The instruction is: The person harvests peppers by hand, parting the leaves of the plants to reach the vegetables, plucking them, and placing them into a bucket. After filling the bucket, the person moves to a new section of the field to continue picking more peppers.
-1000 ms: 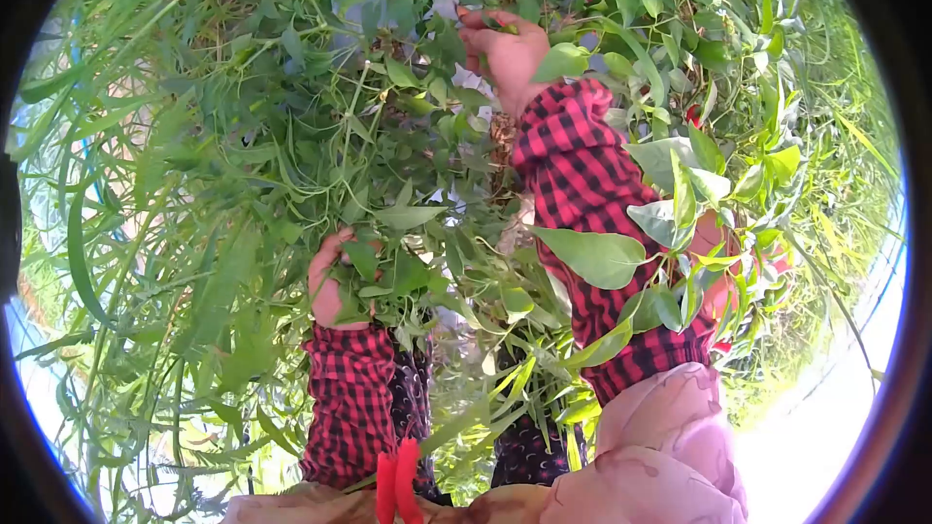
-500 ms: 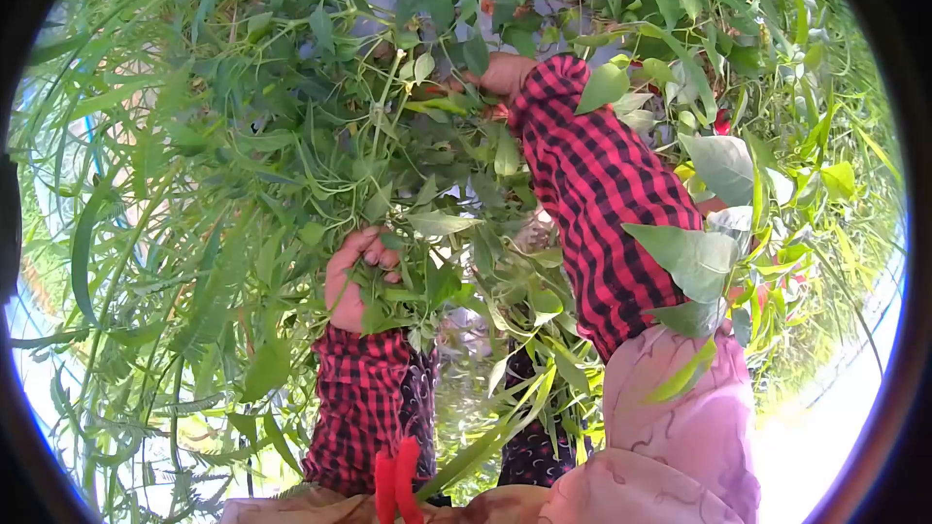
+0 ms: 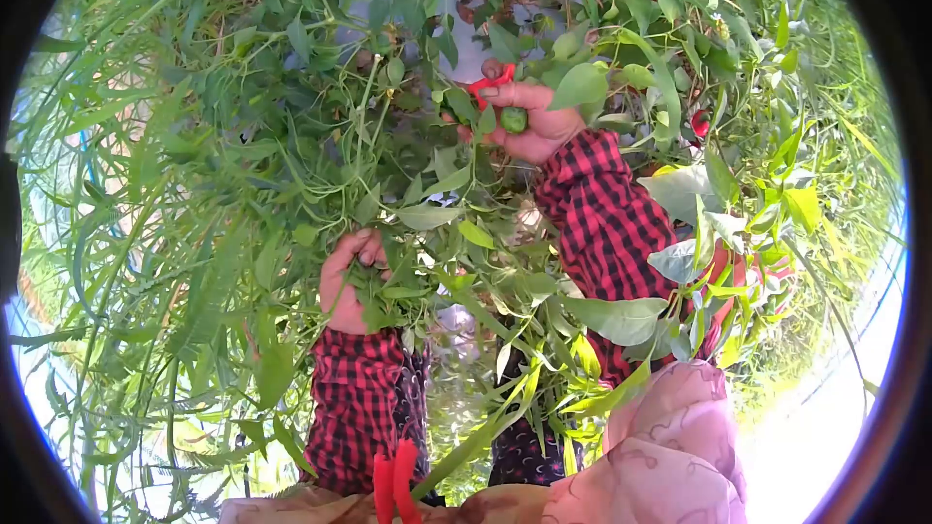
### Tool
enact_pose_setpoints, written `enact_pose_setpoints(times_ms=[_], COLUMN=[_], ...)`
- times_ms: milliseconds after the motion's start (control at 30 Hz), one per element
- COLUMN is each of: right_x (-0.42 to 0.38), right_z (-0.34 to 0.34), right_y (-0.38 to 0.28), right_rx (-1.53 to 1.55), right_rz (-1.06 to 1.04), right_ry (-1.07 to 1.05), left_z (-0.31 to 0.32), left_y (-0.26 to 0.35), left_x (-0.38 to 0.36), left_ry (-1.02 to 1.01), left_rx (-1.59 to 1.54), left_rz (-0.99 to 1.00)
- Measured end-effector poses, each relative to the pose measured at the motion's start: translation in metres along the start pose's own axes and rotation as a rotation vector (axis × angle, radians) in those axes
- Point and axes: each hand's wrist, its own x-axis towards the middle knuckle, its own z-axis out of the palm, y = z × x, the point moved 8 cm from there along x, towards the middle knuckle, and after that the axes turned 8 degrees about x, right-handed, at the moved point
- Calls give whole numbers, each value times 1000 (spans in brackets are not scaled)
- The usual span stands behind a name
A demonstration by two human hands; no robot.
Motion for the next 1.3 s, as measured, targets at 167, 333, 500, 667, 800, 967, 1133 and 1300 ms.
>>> enact_pose_setpoints(times_ms=[167, 333, 500, 667, 800, 967, 1133, 1300], right_x=[-7, -25, -26, -46, -65, -72, -106, -99], right_z=[-8, 17, 37, 55, 84, 96, 131, 193], right_y=[-2, -2, -4, -9, 23, 49, 68, 96], right_rx=[148, -150, -62, -955, -1127, -1259, -1428, -1230], right_rz=[-275, -388, -409, -675, -677, -559, -363, -505], right_ry=[155, 184, 93, 427, 335, 310, 122, -292], left_z=[1, 2, 3, -2, -10, -7, -12, 3], left_y=[-4, -4, -8, -7, -5, 5, -5, 2], left_x=[1, 0, 2, 5, 7, 6, 8, -8], left_ry=[1, 15, -14, -22, 17, 122, -1, 131], left_rx=[6, -14, -33, -39, 32, 169, -10, 24], left_rz=[-17, -7, -6, 38, 5, 52, 34, -23])
